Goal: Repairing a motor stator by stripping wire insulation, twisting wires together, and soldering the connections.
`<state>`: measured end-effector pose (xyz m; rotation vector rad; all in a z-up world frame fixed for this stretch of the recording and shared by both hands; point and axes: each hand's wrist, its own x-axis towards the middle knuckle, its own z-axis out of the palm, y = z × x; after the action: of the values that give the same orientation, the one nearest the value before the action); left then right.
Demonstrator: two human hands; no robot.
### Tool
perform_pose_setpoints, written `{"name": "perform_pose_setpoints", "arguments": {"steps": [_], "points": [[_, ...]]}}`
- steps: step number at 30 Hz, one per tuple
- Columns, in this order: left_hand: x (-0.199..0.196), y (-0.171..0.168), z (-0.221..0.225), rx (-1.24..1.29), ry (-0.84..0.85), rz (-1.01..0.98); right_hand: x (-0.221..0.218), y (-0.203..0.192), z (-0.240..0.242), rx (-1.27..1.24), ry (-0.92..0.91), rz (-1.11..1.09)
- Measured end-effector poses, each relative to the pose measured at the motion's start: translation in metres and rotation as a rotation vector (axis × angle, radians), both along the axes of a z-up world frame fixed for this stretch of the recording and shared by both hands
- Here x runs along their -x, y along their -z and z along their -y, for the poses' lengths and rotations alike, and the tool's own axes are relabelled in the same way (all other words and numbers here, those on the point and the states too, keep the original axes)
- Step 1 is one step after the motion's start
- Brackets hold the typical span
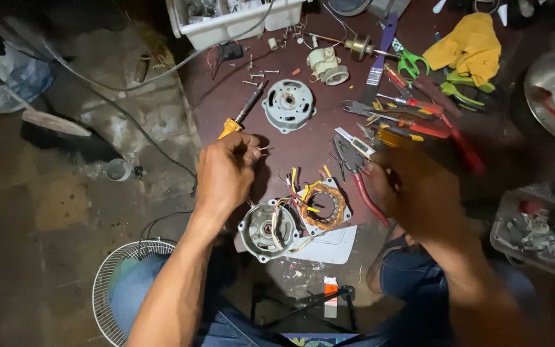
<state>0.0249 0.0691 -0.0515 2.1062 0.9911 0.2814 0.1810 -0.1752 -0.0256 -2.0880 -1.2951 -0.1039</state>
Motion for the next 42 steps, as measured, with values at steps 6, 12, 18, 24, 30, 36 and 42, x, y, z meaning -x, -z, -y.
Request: {"name": "perform_pose_setpoints", "arguments": {"steps": [6, 12, 18, 24, 30, 36, 42], "points": [[-0.003, 0.02, 0.001, -0.098, 0.09, -0.103, 0.0, 0.007, 0.002, 0.146, -0.042, 0.27], [-0.005, 0.009, 0.0, -0.089, 0.118, -0.098, 0.01, -0.007, -0.006, 0.438, 0.085, 0.006], [-0.006, 0.01, -0.001, 0.013, 0.035, -0.057, 0.006, -0.01, -0.009, 0.663, 0.146, -0.264], [-0.012, 0.017, -0.002, 0.104, -0.011, 0.036, -0.002, -0.015, -0.008, 0.821, 0.164, -0.216], [-0.015, 0.02, 0.005, 0.062, 0.061, 0.012, -0.002, -0.002, -0.005, 0.779, 0.161, -0.099], [-0.004, -0.002, 0.013, -0.19, 0.15, 0.053, -0.006, 0.028, 0.01, 0.524, 0.048, 0.284], [0.025, -0.028, -0.004, -0.316, -0.051, 0.449, -0.002, -0.014, 0.004, 0.233, 0.08, 0.022]]}}
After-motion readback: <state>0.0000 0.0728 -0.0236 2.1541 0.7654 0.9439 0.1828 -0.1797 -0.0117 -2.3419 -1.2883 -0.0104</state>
